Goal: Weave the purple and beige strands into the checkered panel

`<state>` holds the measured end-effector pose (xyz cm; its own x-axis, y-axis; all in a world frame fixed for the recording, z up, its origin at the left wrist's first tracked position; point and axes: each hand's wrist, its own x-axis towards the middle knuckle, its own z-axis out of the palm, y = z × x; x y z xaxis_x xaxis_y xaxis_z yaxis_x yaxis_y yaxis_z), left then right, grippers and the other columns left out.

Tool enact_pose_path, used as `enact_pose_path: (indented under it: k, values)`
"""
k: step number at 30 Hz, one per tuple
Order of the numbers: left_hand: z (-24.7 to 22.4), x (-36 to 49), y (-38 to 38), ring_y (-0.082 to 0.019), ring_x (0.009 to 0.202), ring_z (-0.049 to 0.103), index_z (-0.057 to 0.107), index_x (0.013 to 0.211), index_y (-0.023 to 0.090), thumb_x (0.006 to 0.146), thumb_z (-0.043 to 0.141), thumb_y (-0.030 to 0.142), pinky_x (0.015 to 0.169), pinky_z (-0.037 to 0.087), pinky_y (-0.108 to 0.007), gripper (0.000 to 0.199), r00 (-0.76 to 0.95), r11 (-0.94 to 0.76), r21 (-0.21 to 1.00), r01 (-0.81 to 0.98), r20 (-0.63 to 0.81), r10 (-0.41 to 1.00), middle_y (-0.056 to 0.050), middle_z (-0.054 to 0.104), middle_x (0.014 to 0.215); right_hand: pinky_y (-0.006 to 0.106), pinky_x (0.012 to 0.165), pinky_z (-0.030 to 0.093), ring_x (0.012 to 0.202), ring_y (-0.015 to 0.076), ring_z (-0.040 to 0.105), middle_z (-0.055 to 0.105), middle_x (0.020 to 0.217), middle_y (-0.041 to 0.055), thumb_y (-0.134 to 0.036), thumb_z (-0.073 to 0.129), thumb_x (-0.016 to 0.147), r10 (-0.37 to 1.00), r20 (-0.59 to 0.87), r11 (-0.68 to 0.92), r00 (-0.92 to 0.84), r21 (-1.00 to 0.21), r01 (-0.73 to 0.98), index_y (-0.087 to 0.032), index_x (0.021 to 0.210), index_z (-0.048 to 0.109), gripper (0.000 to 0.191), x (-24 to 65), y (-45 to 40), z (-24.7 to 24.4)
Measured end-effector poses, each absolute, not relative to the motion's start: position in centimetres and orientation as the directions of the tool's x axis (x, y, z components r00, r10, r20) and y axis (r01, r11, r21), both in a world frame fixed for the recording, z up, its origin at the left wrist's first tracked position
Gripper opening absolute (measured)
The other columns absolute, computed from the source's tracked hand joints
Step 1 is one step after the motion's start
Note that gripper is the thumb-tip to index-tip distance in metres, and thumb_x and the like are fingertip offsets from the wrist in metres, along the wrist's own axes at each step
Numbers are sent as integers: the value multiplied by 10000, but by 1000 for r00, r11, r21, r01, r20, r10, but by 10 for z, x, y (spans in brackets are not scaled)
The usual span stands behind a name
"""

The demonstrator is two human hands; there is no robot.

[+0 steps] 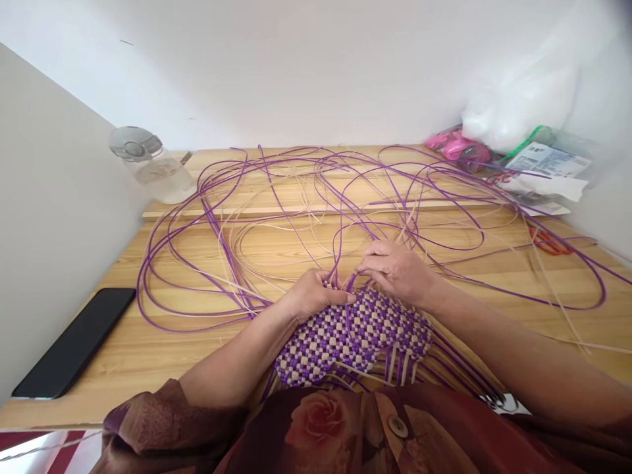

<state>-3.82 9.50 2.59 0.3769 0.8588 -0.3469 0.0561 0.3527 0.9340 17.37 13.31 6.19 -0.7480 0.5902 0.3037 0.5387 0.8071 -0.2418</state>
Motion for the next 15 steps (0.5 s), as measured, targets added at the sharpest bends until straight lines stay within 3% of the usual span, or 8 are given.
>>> enact_pose_path:
  k: [6,9,11,15]
  values:
    - [23,-38,96,-101,574,485,638,701,141,531,828,367,603,362,-252,341,319,367,920,138,-392,863,20,579,639,368,864,358,961,226,491,655,857,53,-184,501,900,482,151,874,-863,-14,486,-202,842,670,179,178,119,96]
    - [24,-38,95,-94,560,477,644,700,139,548,815,357,588,359,-246,316,339,351,929,117,-369,865,26,573,623,386,831,345,947,245,497,650,861,73,-186,498,896,520,120,845,-846,72,530,-188,825,648,167,167,113,108]
    - [25,-38,95,-92,552,469,642,683,138,550,807,348,577,355,-244,298,345,335,935,119,-355,869,29,568,608,364,789,354,880,227,521,645,815,72,-155,502,873,548,63,836,-834,-42,546,-173,806,645,158,160,108,112]
    - [29,-38,96,-105,578,487,658,697,134,548,792,312,595,366,-251,268,363,273,949,154,-312,878,21,588,631,259,664,367,701,124,559,655,746,-1,-167,507,864,573,-85,659,-815,-542,521,-178,802,656,161,150,106,112]
